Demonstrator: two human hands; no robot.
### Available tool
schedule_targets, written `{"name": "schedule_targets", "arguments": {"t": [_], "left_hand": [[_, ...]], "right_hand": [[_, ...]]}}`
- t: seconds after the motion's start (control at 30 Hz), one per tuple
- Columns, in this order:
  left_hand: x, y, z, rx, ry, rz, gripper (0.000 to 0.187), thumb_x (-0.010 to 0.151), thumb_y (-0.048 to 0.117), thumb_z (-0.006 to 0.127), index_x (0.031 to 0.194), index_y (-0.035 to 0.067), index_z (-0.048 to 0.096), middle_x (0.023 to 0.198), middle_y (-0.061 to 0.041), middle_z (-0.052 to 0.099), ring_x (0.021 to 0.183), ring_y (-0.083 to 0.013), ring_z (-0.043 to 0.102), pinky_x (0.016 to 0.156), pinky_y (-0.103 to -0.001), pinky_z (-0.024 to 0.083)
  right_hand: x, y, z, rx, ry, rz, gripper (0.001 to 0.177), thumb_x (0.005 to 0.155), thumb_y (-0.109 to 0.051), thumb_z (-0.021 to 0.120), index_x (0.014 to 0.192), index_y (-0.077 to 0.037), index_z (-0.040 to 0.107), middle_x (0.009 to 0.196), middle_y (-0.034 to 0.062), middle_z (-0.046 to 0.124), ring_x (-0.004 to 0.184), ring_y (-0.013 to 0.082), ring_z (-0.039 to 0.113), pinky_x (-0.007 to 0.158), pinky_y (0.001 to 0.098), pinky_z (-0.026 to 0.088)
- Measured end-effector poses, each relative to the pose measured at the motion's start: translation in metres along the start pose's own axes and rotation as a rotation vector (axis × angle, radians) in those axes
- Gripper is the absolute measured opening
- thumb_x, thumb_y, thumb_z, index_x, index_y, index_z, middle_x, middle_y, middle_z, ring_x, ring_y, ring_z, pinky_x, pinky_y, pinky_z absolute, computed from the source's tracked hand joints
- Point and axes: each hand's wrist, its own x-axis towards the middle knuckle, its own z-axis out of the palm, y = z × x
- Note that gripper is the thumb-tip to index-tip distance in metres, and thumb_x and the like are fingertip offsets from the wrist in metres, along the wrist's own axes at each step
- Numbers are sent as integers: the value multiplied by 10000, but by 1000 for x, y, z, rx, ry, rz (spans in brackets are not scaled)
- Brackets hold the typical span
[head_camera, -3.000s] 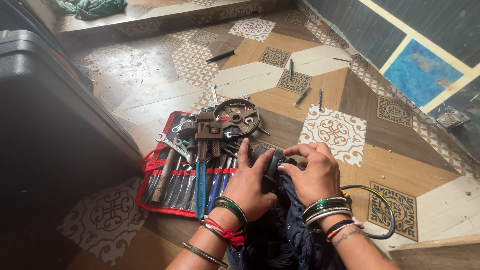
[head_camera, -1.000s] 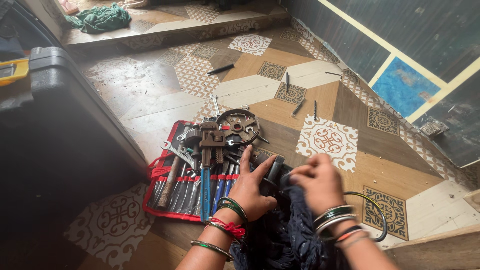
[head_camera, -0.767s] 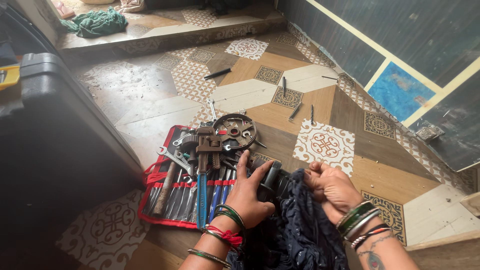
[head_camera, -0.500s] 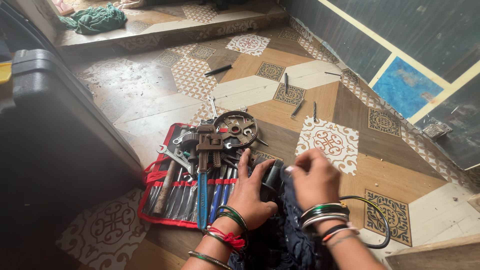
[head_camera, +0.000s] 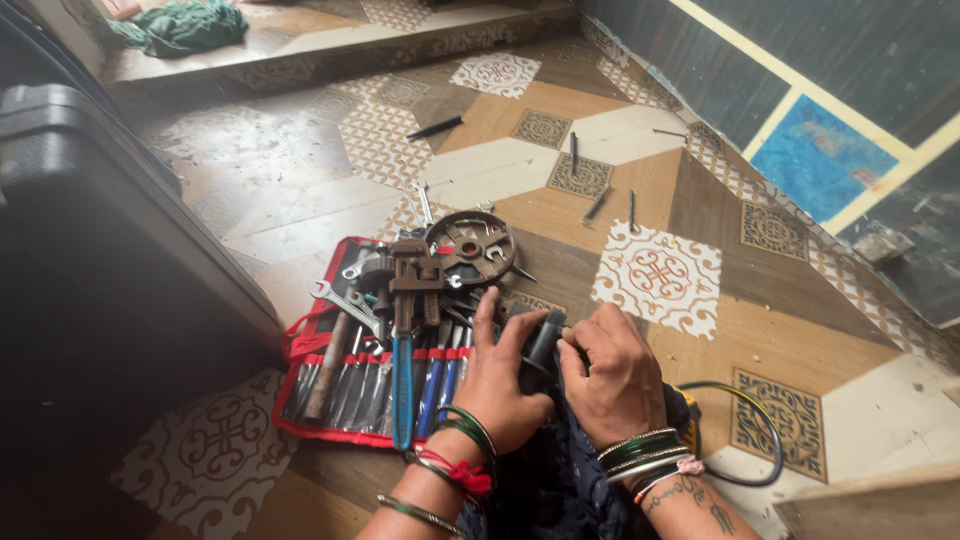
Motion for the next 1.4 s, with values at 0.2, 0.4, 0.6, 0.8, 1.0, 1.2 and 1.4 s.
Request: {"name": "schedule_targets", "arguments": {"t": [0.2, 0.4, 0.6, 0.8, 1.0, 1.2, 1.4], "left_hand": [[-2, 1, 0, -42, -7, -5, 880, 596, 91, 780, 1410, 244, 484, 1663, -192, 75, 1440, -462, 356, 1112, -456, 428], [-2, 9, -4, -18, -60, -96, 890, 590, 84, 751, 1420, 266, 485, 1702, -152, 24, 1435, -432, 384, 1113, -446, 442], [1, 1, 1, -25, -23, -24, 891, 587, 73, 779, 1416, 238, 495, 1663, -183, 57, 1471, -456, 303, 1132, -455, 391], [-3, -3, 2, -25, -19, 13, 915, 574, 71, 787, 1420, 240, 479, 1659, -208, 39, 1464, -466, 308, 1123, -444, 416], [-17, 9, -12, 138, -77, 33, 1014, 586, 159, 832, 1493, 271, 392, 1655, -230, 1, 1412, -483, 366, 1118, -455, 416], [-52, 40, -33, 370, -181, -159, 989, 634, 415, 918, 1493, 374, 430, 1681, -91, 34, 1453, -390, 339, 1089, -483, 414], [-75, 69, -37, 285, 132, 215, 592, 743, 322, 803, 1289, 145, 661, 1401, -96, 578, 1288, -302, 579, 1059, -404, 504]], "right_hand": [[-15, 0, -10, 75, -150, -17, 91, 773, -82, 755, 834, -46, 697, 863, 126, 645, 764, 332, 682, 674, 425, 548], [1, 6, 9, 13, 44, 122, 77, 796, -89, 765, 820, -48, 705, 846, 138, 649, 777, 356, 674, 696, 443, 543], [4, 12, 1, 75, -64, 107, 88, 792, -86, 755, 848, -40, 705, 869, 137, 643, 816, 347, 675, 727, 435, 541], [-6, 6, -15, 152, -166, 9, 110, 806, -59, 715, 914, -49, 725, 937, 145, 642, 863, 363, 680, 731, 433, 543], [-18, -15, -27, -5, -357, 106, 165, 840, -43, 667, 946, -115, 772, 964, 143, 654, 909, 362, 684, 772, 446, 545], [-40, -22, -63, -225, -550, 249, 229, 806, -45, 684, 892, -201, 828, 1001, 101, 688, 971, 306, 696, 877, 409, 552], [-69, 32, -76, 495, -385, 737, 190, 864, -16, 695, 1004, -94, 799, 947, 92, 778, 830, 183, 713, 793, 317, 572]]}}
